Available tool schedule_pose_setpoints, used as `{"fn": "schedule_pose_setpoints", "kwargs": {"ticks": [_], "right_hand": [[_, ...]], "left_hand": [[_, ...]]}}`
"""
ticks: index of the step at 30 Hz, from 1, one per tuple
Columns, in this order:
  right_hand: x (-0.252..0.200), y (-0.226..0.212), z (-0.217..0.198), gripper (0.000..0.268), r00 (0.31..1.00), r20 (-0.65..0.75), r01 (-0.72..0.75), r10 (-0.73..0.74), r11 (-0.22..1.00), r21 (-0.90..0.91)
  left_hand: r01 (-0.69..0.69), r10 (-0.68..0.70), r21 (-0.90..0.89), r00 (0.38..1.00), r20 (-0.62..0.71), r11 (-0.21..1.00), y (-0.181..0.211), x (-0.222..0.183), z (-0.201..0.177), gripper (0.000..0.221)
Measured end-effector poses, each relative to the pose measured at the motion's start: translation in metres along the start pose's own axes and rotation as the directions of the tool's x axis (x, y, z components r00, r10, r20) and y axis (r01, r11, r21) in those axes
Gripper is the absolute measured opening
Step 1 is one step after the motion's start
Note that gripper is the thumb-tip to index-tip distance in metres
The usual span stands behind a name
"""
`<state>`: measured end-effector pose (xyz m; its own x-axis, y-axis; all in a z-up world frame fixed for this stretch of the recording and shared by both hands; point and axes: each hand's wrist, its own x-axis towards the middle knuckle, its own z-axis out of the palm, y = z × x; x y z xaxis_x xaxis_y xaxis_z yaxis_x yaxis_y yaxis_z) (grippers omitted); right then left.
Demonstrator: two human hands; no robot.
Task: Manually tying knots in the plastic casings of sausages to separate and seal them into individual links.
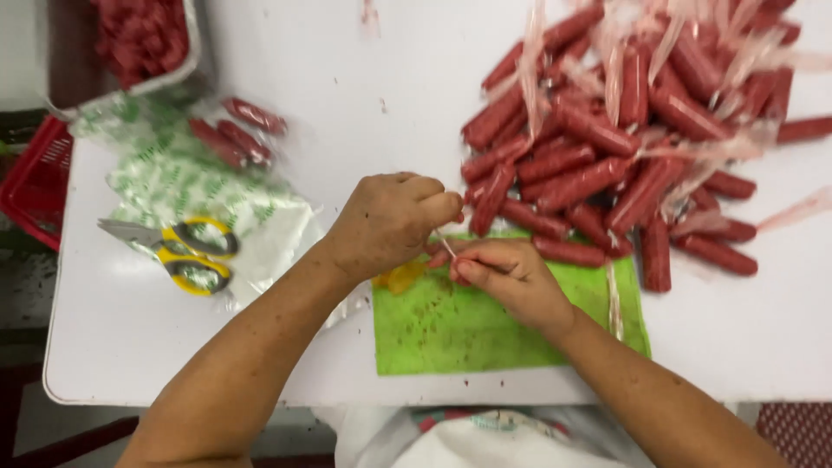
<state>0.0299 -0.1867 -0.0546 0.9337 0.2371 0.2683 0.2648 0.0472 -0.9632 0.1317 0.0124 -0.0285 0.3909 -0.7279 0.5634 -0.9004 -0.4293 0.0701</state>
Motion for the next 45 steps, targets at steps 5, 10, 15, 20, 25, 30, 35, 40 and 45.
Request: {"fn": "schedule_pose_setpoints", "kwargs": {"ticks": [5,10,15,20,25,30,35,40,45], "right_hand": [[0.044,-0.088,-0.047,0.013,0.984,-0.175,-0.039,0.030,0.998,-0.049],[0.057,-0.096,-0.147,0.049,0.906,-0.398,-0.108,-0.144,0.831,-0.546],[0.022,-0.102,-0.115,0.041,0.850,-0.520,-0.259,-0.082,0.794,-0.549],[0.040,-0.112,-0.088,0.020,0.965,-0.137,0.047,-0.221,0.666,-0.744],[0.090,-0.083,-0.034,0.054,0.985,-0.110,-0.174,0.135,0.808,-0.563],[0.063,-0.050,-0.009,0.027,0.986,-0.163,-0.112,0.042,0.888,-0.446],[0.012,-0.071,0.004,0.029,0.917,-0.104,-0.398,0.385,0.861,-0.318],[-0.027,-0.016,-0.009,0.032,0.998,0.043,0.060,-0.055,0.989,-0.134],[-0.044,-0.038,-0.010,0.023,0.987,0.018,-0.160,0.162,0.984,-0.081]], "left_hand": [[0.368,-0.366,-0.032,0.929,0.051,0.929,-0.134,0.031,0.010,0.025],[0.364,-0.544,0.470,0.769,0.335,0.804,-0.243,0.071,0.033,0.083],[0.512,-0.536,0.160,0.818,0.207,0.844,-0.285,0.064,0.096,0.030],[0.209,-0.197,0.118,0.975,-0.106,0.971,-0.198,0.064,0.056,0.008],[0.154,-0.214,-0.312,0.962,-0.169,0.938,-0.052,0.091,-0.036,0.012],[0.284,-0.488,-0.861,0.871,0.049,0.422,0.026,0.077,-0.030,0.021],[0.343,-0.569,-0.926,0.736,0.367,-0.155,0.075,0.066,-0.046,0.020],[0.255,-0.502,-0.963,0.845,0.182,0.080,0.084,0.061,-0.041,0.017],[0.309,-0.312,-0.935,0.918,0.245,0.175,0.089,0.061,-0.070,0.018]]}}
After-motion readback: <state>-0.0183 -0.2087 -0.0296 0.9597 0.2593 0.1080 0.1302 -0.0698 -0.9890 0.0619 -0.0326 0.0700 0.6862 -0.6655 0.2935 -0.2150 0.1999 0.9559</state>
